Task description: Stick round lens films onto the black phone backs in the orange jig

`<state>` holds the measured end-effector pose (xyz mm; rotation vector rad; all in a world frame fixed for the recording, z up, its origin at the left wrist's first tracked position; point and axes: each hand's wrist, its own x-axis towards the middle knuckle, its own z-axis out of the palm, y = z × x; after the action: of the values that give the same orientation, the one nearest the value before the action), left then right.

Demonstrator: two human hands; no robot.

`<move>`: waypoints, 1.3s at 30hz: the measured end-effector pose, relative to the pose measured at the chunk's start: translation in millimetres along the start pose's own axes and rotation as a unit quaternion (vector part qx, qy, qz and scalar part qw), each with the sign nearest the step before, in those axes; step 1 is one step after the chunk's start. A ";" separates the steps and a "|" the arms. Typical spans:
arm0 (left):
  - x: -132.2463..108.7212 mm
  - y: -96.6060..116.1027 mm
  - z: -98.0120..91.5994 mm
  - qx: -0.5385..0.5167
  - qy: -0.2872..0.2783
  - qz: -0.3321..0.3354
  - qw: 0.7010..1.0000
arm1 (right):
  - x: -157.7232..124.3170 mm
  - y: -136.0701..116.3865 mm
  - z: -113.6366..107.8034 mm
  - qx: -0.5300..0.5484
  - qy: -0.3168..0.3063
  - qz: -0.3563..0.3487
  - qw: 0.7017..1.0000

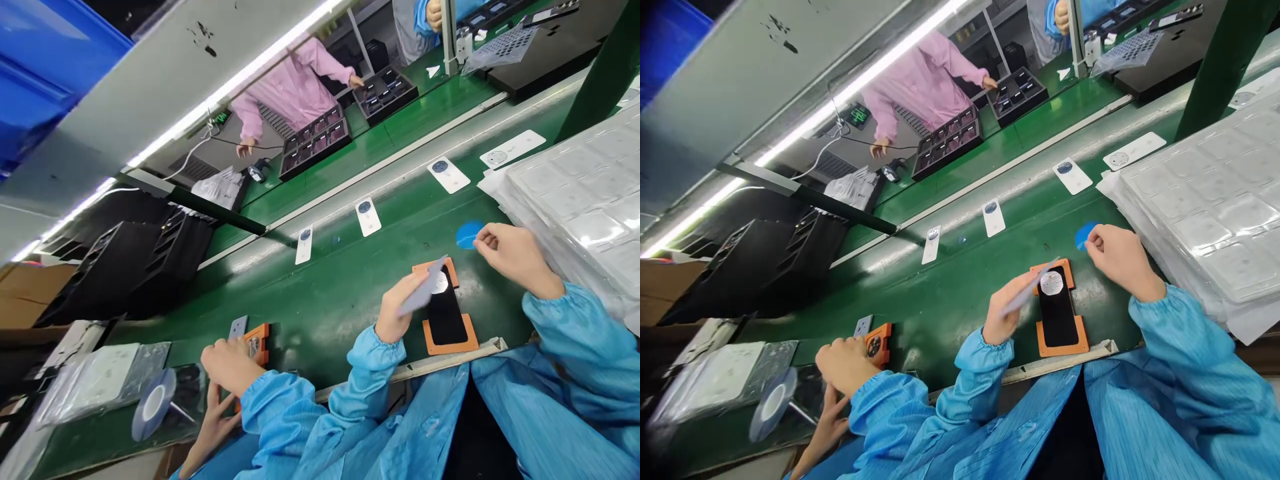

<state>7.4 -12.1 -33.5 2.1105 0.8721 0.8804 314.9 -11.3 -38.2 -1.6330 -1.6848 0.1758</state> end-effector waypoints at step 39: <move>-36.4 9.3 36.7 0.417 -0.160 0.030 0.894 | -83.6 -50.9 23.9 -0.150 -0.211 -0.299 0.918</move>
<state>19.0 -57.3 -57.7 2.9071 1.1320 0.1351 250.5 -85.5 -60.1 -1.2542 -2.5755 -0.0448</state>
